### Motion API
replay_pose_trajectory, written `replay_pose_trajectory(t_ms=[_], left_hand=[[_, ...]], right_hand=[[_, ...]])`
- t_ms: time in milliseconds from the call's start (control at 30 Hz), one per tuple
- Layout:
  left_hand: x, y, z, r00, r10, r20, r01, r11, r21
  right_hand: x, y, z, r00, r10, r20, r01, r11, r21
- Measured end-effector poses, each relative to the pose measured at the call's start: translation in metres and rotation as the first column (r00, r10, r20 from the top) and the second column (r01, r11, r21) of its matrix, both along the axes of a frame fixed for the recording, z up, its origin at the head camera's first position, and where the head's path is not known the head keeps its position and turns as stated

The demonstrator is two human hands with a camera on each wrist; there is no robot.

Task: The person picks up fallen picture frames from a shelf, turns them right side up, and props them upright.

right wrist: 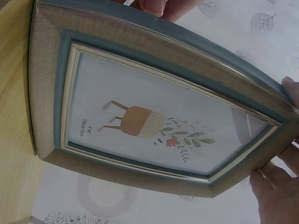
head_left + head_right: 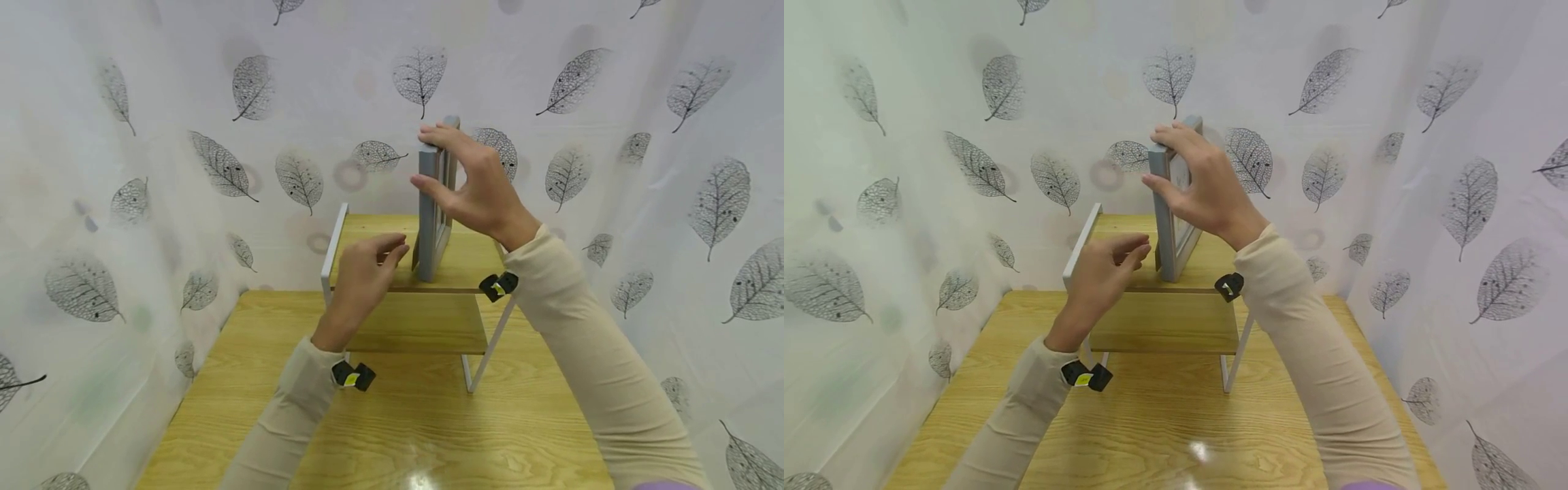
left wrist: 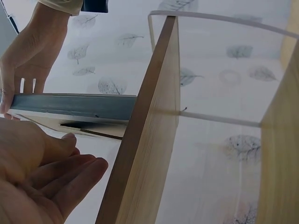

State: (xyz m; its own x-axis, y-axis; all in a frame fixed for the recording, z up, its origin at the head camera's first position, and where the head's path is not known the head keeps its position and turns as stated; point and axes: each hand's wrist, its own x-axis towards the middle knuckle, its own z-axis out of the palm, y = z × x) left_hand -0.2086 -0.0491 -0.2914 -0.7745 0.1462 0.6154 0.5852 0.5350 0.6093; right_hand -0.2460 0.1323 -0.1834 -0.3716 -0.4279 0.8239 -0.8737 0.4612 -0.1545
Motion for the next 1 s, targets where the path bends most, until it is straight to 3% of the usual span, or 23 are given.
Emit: replay_pose_trajectory(t_ms=[333, 667, 1000], left_hand=[[-0.001, 0.008, -0.001, 0.998, -0.054, -0.019, 0.053, 0.997, -0.049], [0.0, 0.015, 0.0, 0.995, -0.099, -0.014, 0.098, 0.995, -0.033], [0.001, 0.019, -0.001, 0.993, -0.107, -0.047, 0.104, 0.993, -0.053]], right_hand=[[0.003, 0.006, 0.002, 0.997, 0.047, 0.06, -0.045, 0.998, -0.034], [0.032, 0.002, 0.012, 0.992, 0.098, 0.079, -0.093, 0.993, -0.072], [0.028, 0.007, 0.009, 0.975, 0.197, 0.1, -0.184, 0.975, -0.122]])
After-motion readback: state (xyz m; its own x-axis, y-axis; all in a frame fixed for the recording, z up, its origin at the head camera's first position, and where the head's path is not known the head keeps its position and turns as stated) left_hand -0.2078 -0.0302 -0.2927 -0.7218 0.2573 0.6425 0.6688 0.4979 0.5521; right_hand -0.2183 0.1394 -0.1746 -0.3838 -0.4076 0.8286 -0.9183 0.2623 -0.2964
